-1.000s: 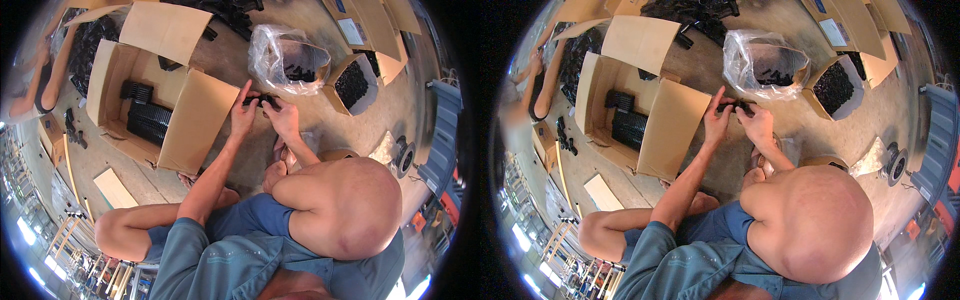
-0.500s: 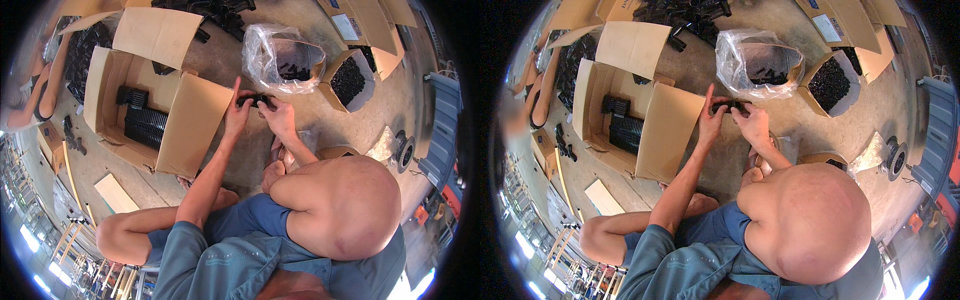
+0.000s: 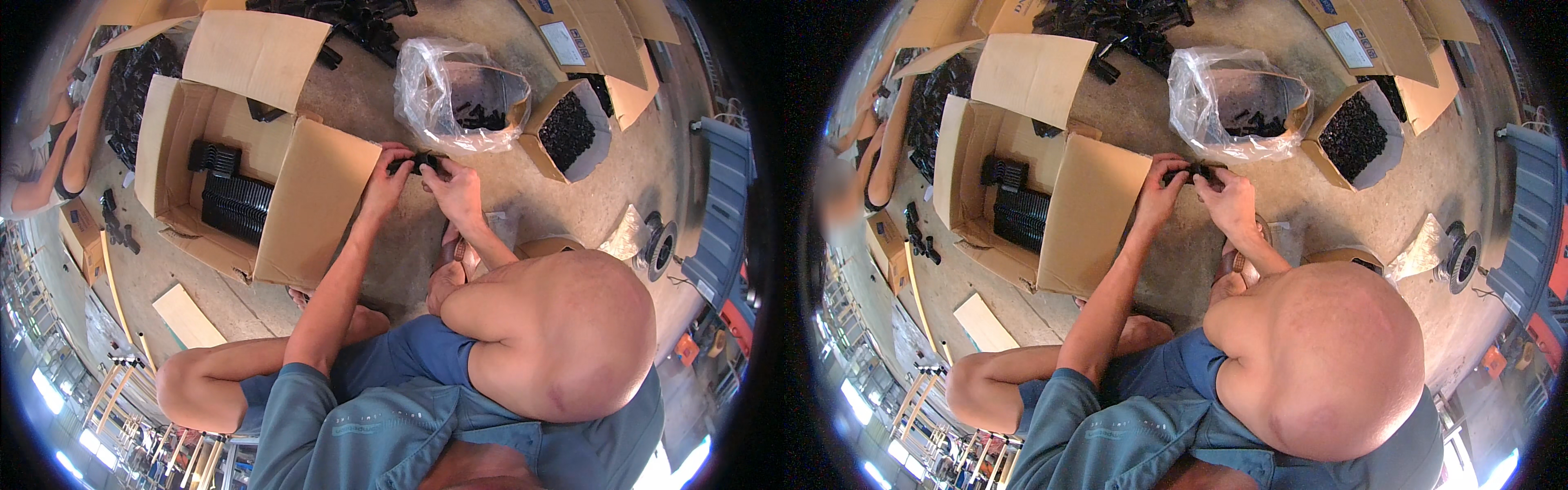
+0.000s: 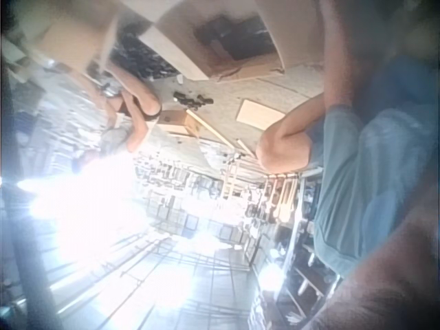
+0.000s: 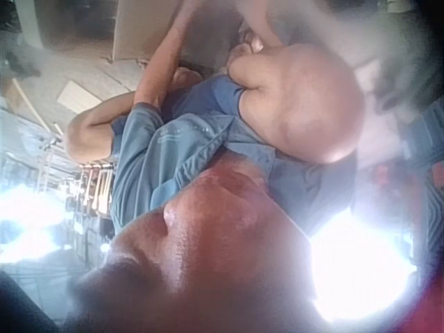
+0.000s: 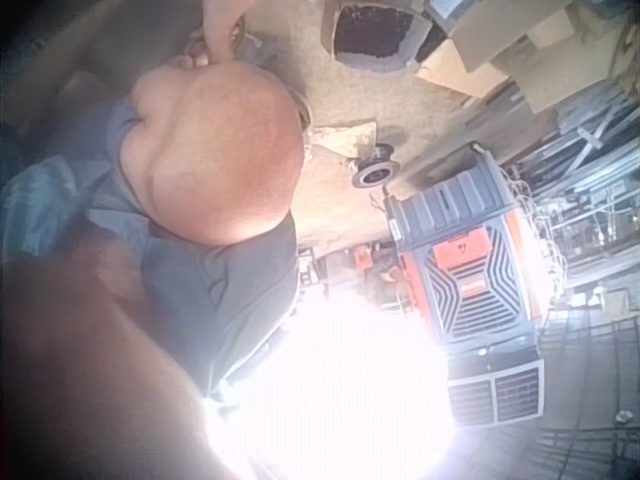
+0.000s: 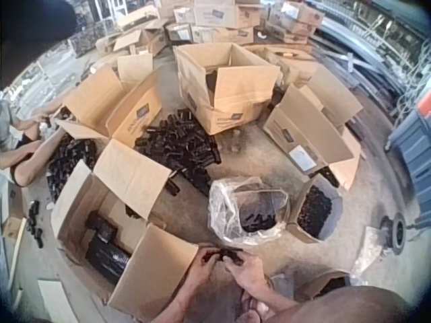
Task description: The person sits on the floor and joins black plastic connectors together by hand, then places the assembled units into a cardboard box.
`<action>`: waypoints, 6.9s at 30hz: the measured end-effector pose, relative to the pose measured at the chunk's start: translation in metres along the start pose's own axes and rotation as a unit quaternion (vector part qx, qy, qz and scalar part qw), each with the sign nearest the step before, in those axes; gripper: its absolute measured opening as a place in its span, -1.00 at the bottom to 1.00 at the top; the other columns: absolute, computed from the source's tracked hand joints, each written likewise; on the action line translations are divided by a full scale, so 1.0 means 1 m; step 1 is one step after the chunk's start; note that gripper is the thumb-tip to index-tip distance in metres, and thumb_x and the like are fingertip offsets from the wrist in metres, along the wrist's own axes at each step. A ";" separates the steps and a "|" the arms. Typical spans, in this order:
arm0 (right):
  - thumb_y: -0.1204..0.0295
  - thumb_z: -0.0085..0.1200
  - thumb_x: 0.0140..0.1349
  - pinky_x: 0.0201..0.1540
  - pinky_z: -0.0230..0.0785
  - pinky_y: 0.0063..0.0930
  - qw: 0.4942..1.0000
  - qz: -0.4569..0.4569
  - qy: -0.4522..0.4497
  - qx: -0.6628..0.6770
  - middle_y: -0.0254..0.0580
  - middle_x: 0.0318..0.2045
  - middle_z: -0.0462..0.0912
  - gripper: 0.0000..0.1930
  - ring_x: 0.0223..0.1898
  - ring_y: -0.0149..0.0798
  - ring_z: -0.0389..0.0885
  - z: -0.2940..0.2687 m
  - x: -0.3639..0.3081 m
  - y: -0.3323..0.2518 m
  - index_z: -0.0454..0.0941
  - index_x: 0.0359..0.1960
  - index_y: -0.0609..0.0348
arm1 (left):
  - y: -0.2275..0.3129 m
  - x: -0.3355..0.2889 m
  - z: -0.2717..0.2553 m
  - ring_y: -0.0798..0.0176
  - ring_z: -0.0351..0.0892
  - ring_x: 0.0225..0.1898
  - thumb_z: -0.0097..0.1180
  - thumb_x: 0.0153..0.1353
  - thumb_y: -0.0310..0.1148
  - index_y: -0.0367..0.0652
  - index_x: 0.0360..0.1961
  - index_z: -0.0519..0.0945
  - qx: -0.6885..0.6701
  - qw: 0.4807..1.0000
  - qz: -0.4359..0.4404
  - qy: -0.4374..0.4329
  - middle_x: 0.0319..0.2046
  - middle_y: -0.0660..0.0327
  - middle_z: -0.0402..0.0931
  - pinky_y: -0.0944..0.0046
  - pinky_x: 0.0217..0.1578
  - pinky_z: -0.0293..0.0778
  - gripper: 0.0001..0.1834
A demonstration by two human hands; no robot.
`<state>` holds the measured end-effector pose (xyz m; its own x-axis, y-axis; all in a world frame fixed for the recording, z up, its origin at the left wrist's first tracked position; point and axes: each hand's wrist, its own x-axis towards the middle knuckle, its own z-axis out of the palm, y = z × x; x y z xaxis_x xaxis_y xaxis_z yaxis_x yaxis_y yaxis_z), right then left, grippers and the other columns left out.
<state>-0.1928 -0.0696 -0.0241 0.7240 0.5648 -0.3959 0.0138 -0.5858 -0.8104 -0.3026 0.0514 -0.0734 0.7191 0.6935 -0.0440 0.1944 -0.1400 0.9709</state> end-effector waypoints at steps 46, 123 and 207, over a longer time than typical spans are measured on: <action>0.26 0.29 0.25 -0.40 0.56 -0.48 1.000 -0.012 0.002 -0.025 -0.16 -0.51 0.76 -0.68 -0.48 -0.41 0.74 0.001 -0.005 0.006 0.72 -0.15 0.29 | 0.020 -0.006 0.005 0.22 0.55 -0.11 0.23 0.14 -0.63 -0.19 0.04 0.65 -0.077 0.997 -0.005 0.011 -0.18 0.18 0.57 0.25 0.00 0.47 -0.61; 0.34 0.11 0.45 -0.62 0.51 -0.47 0.959 0.134 0.003 0.250 -0.15 -0.56 0.68 -0.71 -0.63 -0.34 0.68 0.019 -0.004 0.020 0.66 -0.25 0.40 | 0.020 -0.012 -0.003 0.18 0.60 -0.12 0.11 0.09 -0.81 -0.12 0.11 0.64 -0.047 0.999 0.020 -0.010 -0.19 0.14 0.51 0.26 -0.04 0.51 -0.44; 0.42 0.03 0.47 -0.61 0.43 -0.55 0.982 0.057 -0.047 0.174 -0.23 -0.50 0.65 -0.78 -0.63 -0.46 0.60 0.012 0.006 0.018 0.62 -0.06 0.33 | 0.008 -0.018 -0.006 -0.01 0.62 -0.05 0.26 0.18 -0.60 -0.23 -0.07 0.62 0.089 0.994 0.068 0.014 -0.13 0.06 0.62 0.15 -0.02 0.53 -0.73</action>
<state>-0.1972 -0.0699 -0.0463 0.6398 0.5686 -0.5171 -0.3120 -0.4227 -0.8508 -0.3177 0.0424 -0.0638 0.7283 0.6789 0.0929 0.2147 -0.3548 0.9099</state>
